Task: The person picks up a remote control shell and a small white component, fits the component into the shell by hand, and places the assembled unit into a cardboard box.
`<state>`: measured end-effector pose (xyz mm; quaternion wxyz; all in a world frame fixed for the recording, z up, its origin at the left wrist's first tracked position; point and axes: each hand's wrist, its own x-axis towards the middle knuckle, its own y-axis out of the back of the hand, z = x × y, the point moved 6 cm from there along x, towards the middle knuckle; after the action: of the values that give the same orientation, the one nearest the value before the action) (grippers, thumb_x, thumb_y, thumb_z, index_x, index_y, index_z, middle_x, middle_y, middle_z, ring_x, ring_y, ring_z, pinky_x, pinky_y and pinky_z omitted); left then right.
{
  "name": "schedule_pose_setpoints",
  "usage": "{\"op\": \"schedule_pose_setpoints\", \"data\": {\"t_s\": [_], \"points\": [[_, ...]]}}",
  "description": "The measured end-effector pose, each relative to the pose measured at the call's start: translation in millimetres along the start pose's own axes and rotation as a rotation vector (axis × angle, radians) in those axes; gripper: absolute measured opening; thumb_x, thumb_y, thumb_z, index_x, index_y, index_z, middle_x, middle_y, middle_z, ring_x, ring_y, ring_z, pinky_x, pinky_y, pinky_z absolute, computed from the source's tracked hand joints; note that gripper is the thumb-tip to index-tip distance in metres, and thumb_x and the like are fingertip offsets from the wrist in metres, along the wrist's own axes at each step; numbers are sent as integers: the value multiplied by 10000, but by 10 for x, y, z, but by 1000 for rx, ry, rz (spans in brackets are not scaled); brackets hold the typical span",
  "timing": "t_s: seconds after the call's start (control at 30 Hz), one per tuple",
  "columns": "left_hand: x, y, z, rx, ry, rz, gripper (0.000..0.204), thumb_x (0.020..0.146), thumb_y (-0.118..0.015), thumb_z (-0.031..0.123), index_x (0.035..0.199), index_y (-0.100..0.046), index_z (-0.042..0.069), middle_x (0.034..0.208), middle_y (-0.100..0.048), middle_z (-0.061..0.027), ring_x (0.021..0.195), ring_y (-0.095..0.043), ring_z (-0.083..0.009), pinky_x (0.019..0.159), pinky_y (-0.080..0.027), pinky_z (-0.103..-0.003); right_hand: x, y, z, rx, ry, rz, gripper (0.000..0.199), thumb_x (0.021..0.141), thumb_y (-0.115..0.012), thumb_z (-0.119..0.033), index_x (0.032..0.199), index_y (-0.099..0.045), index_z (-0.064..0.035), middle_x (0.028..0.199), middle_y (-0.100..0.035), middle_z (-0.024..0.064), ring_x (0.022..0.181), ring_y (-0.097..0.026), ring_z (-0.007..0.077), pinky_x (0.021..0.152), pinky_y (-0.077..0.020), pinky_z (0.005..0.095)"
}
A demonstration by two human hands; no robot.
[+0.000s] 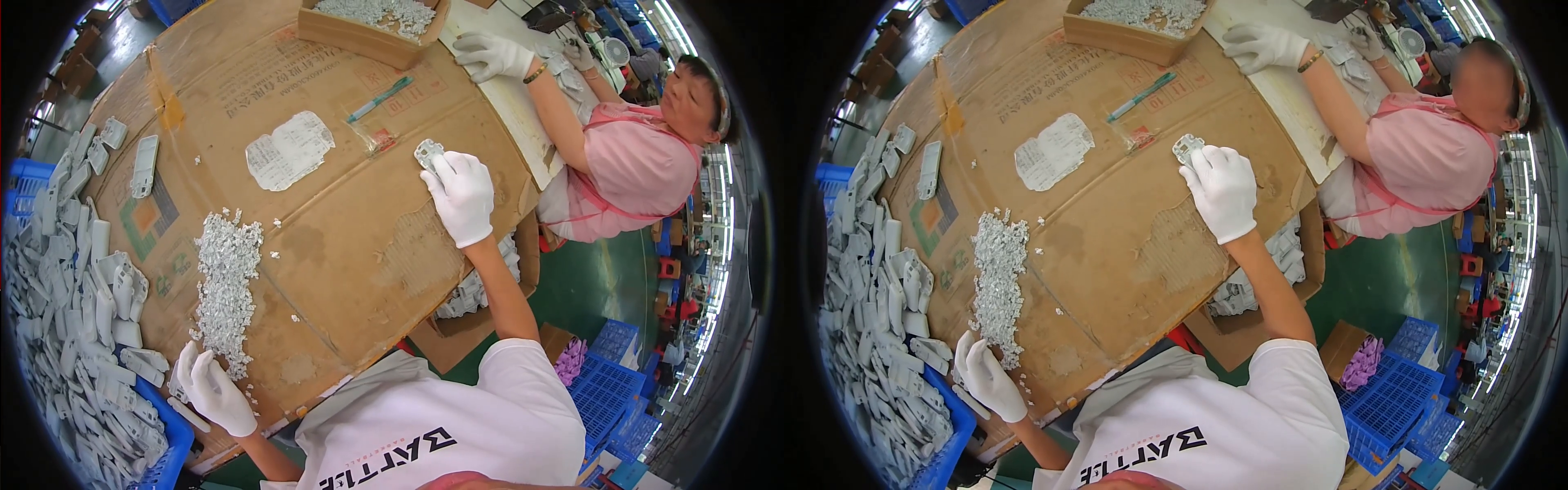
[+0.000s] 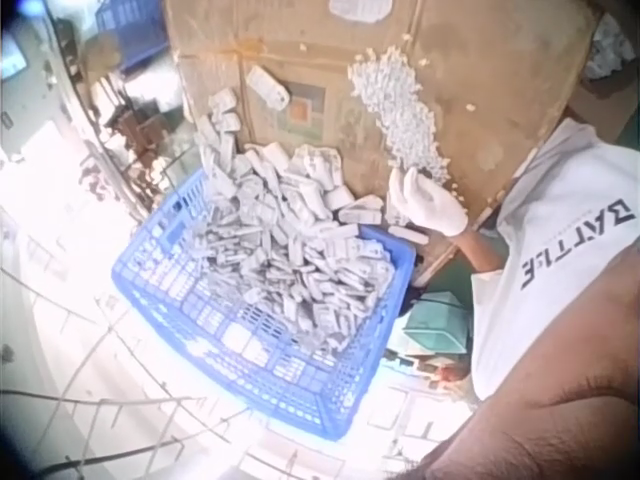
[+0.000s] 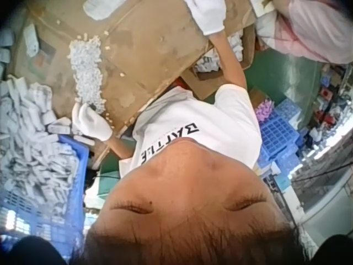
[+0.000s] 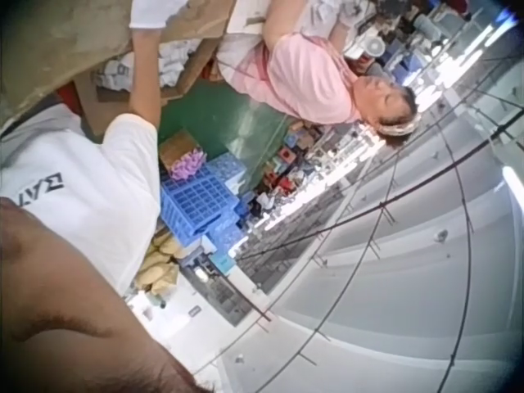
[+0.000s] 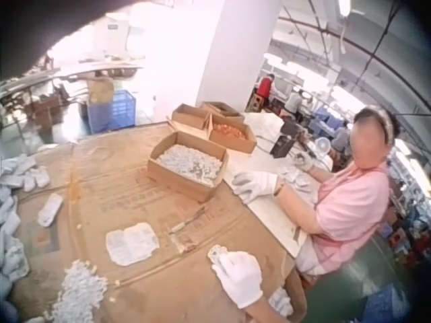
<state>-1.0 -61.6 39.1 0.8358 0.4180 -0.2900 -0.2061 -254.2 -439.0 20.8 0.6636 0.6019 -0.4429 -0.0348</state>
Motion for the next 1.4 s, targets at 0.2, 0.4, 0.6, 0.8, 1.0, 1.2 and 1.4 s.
{"op": "schedule_pose_setpoints", "data": {"t_s": [0.2, 0.4, 0.6, 0.8, 1.0, 1.2, 1.4], "points": [[-1, 25, 41, -62, -18, 24, 251, 824, -624, -159, 1010, -664, 5, 1241, -639, -182, 1176, -610, -333, 1011, -483, -417, -9, -32, -17, 2, 26, -28, 282, 811, -771, -163, 1050, -670, -52, 1010, -637, 75, 957, -618, 281, 812, -488, 403], [-81, 140, -7, -49, -39, 41, 184, 868, -654, -111, 1012, -662, 3, 1250, -634, -180, 1186, -606, -338, 1005, -489, -420, -89, 3, 20, 28, -127, 68, 273, 792, -789, -157, 1020, -665, -69, 1034, -663, 100, 942, -646, 304, 807, -524, 419], [-145, 233, 45, -42, -37, 54, 146, 899, -653, -87, 1017, -654, 0, 1244, -635, -180, 1195, -599, -341, 1009, -483, -422, -172, 53, 49, 72, -139, 114, 209, 804, -775, -143, 978, -671, -94, 1068, -689, 110, 920, -679, 302, 800, -545, 404], [-157, 316, 159, -55, -66, 50, 161, 891, -649, -92, 1021, -645, 3, 1242, -637, -175, 1188, -601, -334, 1017, -470, -412, -42, 110, 125, 129, -142, -22, 96, 824, -724, -162, 890, -688, -103, 944, -679, 83, 892, -666, 297, 766, -545, 409], [-262, 360, 234, -128, -92, 50, 193, 869, -646, -103, 1024, -644, 11, 1223, -644, -171, 1145, -613, -327, 994, -476, -397, 215, -153, 184, -412, -106, -321, 74, 815, -694, -195, 786, -750, -157, 781, -712, 96, 805, -708, 280, 691, -563, 397], [-420, 510, 250, -167, -65, 71, 195, 849, -655, -103, 1012, -654, 4, 1209, -648, -176, 1129, -621, -329, 965, -493, -389, 172, -103, 120, -209, -406, -242, 194, 903, -633, -231, 812, -726, -87, 808, -715, 172, 759, -711, 375, 676, -585, 474], [-572, 629, 220, -216, -92, 104, 203, 859, -642, -113, 1028, -653, 0, 1196, -642, -171, 1086, -629, -317, 924, -515, -373, 79, -35, 216, -83, -417, -134, 159, 902, -640, -232, 849, -729, -111, 841, -709, 168, 810, -695, 389, 732, -557, 508]]}}
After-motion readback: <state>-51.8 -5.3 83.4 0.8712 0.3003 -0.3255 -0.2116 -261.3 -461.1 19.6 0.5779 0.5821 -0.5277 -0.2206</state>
